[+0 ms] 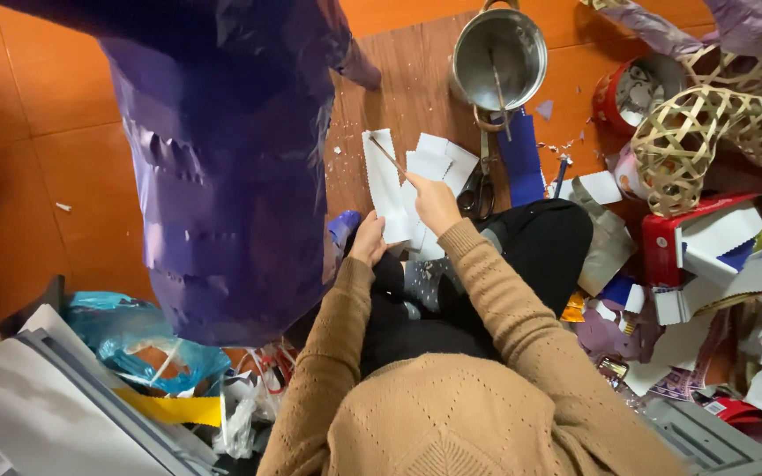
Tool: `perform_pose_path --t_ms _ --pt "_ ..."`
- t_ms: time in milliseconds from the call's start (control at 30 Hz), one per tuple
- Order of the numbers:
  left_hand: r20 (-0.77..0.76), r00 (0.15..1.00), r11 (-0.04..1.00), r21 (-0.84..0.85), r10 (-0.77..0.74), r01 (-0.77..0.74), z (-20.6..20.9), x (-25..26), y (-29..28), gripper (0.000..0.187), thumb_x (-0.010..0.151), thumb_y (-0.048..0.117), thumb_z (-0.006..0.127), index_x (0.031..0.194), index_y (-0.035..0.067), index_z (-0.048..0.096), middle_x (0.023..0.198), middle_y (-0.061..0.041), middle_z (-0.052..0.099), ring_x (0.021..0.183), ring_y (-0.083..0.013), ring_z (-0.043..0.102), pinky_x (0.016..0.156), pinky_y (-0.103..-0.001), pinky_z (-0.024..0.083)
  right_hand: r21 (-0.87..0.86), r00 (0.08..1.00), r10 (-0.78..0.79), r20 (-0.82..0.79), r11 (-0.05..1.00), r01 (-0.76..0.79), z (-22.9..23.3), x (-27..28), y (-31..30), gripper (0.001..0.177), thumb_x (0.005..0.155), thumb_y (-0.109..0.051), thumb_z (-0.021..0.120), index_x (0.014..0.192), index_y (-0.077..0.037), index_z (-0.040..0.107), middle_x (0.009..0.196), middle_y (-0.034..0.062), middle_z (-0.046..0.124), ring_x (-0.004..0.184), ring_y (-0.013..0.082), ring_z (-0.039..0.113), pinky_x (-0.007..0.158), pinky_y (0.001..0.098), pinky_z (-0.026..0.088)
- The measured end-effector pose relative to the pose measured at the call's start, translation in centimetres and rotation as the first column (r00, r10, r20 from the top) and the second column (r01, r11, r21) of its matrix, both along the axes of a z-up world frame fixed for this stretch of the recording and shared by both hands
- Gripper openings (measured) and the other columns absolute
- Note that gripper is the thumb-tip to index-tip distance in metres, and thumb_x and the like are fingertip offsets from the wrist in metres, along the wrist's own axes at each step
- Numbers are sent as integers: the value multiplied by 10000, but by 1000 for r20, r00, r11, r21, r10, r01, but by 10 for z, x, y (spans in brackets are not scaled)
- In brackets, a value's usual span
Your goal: Applying paper strips and tape to a giraffe sculpture
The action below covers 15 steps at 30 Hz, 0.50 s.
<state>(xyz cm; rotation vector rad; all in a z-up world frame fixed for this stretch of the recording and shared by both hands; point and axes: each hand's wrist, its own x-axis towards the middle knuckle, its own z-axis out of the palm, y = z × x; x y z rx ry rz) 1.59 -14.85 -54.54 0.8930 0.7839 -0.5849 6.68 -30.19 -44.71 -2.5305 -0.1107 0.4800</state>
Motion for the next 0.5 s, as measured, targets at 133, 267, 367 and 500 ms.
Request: perform_pose_path --t_ms 133,267,367,500 --pt "-20 1000 1000 4 -8 8 -1 -2 1 505 1014 61 370 1510 125 307 1522 -330 297 1329 -514 398 897 -737 431 -5 997 -63 -37 998 63 15 -7 -15 529 924 -33 372 1374 -233 569 1111 171 716 1057 409 662 927 524 522" --pt "-5 999 999 2 -43 43 -16 -1 2 496 1026 68 346 1515 121 288 1513 -338 303 1322 -530 392 896 -753 421 -85 998 -55 -11 995 54 22 -4 -24 536 937 -35 399 1411 -232 554 1111 173 719 1057 392 667 933 510 523" --pt "14 998 998 9 -55 55 -7 -5 4 497 1034 85 360 1524 119 281 1523 -333 292 1331 -532 380 898 -754 412 -18 979 -93 182 995 98 22 2 -34 463 951 -53 458 1382 -171 583 1104 196 708 1037 398 663 913 505 523" --pt "45 998 996 -74 -45 49 -1 -3 4 498 1052 109 394 1538 148 288 1526 -287 330 1334 -485 411 910 -714 439 -56 787 -219 576 951 306 18 27 -77 318 961 -144 583 1268 -202 644 918 92 671 894 297 689 778 426 565"
